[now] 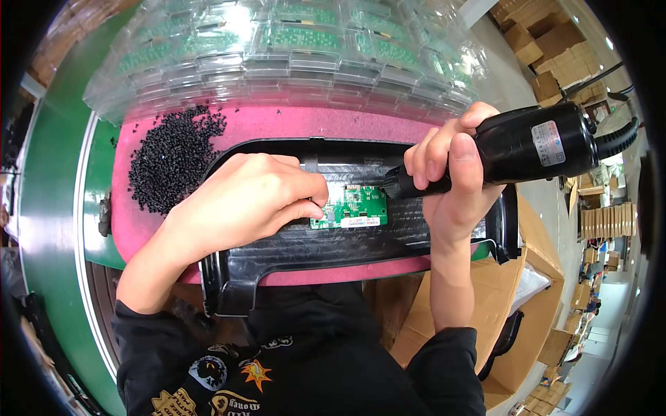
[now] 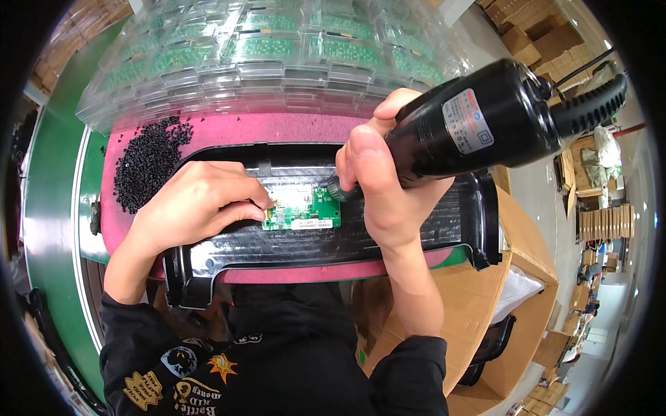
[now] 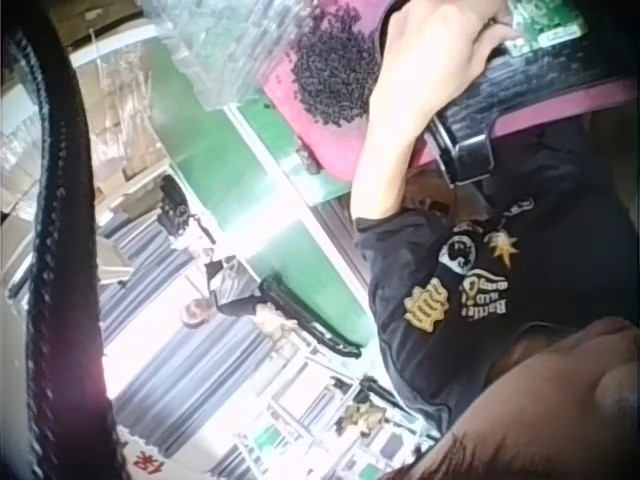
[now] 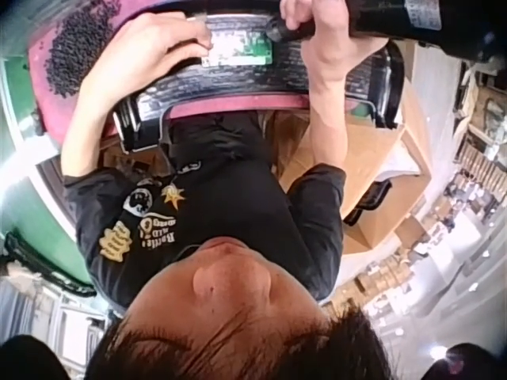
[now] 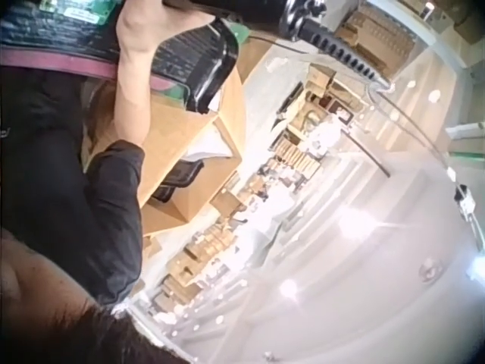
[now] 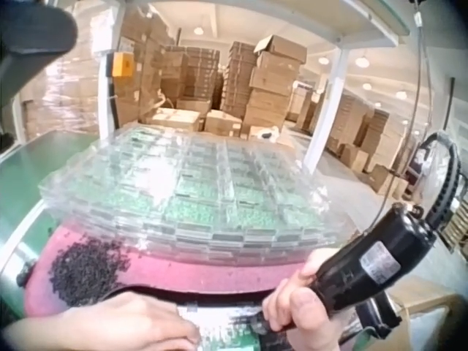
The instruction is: Install circuit boards into plastic housings and secure them with screws using an electric screwdriver.
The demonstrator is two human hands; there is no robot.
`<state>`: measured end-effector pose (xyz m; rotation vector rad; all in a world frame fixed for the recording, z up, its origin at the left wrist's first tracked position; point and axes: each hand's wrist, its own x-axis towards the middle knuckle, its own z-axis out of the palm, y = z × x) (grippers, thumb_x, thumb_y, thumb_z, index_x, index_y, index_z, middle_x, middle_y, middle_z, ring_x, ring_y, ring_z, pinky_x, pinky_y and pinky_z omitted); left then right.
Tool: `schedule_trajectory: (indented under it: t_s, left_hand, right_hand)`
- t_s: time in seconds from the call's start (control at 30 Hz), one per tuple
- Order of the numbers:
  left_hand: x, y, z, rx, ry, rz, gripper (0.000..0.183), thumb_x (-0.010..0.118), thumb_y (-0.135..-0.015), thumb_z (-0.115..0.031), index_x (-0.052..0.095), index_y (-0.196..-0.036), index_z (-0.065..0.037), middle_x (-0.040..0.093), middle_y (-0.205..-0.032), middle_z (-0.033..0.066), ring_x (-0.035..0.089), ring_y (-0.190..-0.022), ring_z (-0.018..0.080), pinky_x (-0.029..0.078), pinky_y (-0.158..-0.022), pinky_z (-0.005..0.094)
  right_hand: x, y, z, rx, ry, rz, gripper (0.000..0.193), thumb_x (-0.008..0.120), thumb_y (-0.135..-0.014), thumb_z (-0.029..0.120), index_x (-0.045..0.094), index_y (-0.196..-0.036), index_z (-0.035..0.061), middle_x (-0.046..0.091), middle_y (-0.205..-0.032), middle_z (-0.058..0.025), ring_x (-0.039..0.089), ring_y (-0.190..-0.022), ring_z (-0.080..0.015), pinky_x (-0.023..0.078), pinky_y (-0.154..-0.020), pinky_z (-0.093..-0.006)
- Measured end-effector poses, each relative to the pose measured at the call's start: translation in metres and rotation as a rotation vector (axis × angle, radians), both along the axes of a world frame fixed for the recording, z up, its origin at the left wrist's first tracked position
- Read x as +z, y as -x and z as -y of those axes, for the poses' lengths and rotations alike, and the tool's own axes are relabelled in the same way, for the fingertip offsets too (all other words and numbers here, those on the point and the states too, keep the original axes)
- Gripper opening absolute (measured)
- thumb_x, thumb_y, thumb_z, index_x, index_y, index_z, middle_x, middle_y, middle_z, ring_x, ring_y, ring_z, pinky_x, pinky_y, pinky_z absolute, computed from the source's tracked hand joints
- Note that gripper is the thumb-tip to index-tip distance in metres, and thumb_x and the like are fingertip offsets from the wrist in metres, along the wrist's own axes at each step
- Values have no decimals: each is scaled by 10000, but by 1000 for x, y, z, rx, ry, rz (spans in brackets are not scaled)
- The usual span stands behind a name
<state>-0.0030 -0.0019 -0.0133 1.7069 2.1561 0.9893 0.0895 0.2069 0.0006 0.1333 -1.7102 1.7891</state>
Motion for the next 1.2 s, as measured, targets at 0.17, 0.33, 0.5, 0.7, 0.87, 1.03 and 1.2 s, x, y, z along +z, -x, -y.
schedule_trajectory:
  t_s: [0.17,0.33,0.5,0.7,0.87,1.03,1.2]
  left_hand:
    - [3,-2,1,49,111,-24,133,737,-810,-155,695,-899,-66,708,-793,69,684,-741,283,539,-680,384]
    - [1,-4,4,49,132,-74,125,730,-818,-168,700,-909,-88,716,-795,64,685,-718,284,532,-660,383]
    - [3,-6,4,63,126,-71,136,727,-823,-180,695,-906,-77,717,-794,73,683,-720,300,524,-666,392]
    - [-4,-3,0,8,-109,58,165,744,-814,-132,670,-897,-9,679,-818,108,657,-757,305,524,-669,393]
    - [3,-4,-1,-16,-173,308,158,751,-793,-68,665,-899,10,678,-802,111,665,-724,293,525,-663,359]
    - [3,-5,0,33,-186,290,157,749,-787,-53,653,-890,17,670,-800,123,664,-728,298,522,-656,366]
    - [0,-4,1,52,-256,114,174,739,-777,-11,641,-917,25,653,-798,136,653,-742,310,518,-645,375]
  right_hand:
    - [0,3,1,55,-23,43,256,573,-945,173,435,-1120,47,432,-602,-15,415,-475,-114,406,-494,-294]
    - [-2,5,4,-24,-37,41,333,580,-942,172,436,-1203,22,435,-604,-17,427,-478,-115,395,-489,-292]
    - [1,0,0,136,23,-47,314,558,-970,250,451,-1200,65,423,-608,3,401,-470,-113,367,-491,-293]
    - [26,-10,16,488,187,-287,338,507,-1002,368,470,-1245,137,474,-676,30,453,-512,-83,423,-575,-289]
    - [31,-13,26,476,153,-339,365,515,-997,382,457,-1265,141,495,-699,33,488,-537,-83,440,-593,-294]
    - [33,-10,26,522,94,-346,374,525,-994,381,449,-1276,148,504,-704,31,498,-547,-93,439,-592,-292]
    - [36,-6,20,584,2,-336,396,521,-998,398,442,-1296,149,498,-701,23,490,-544,-101,431,-593,-302]
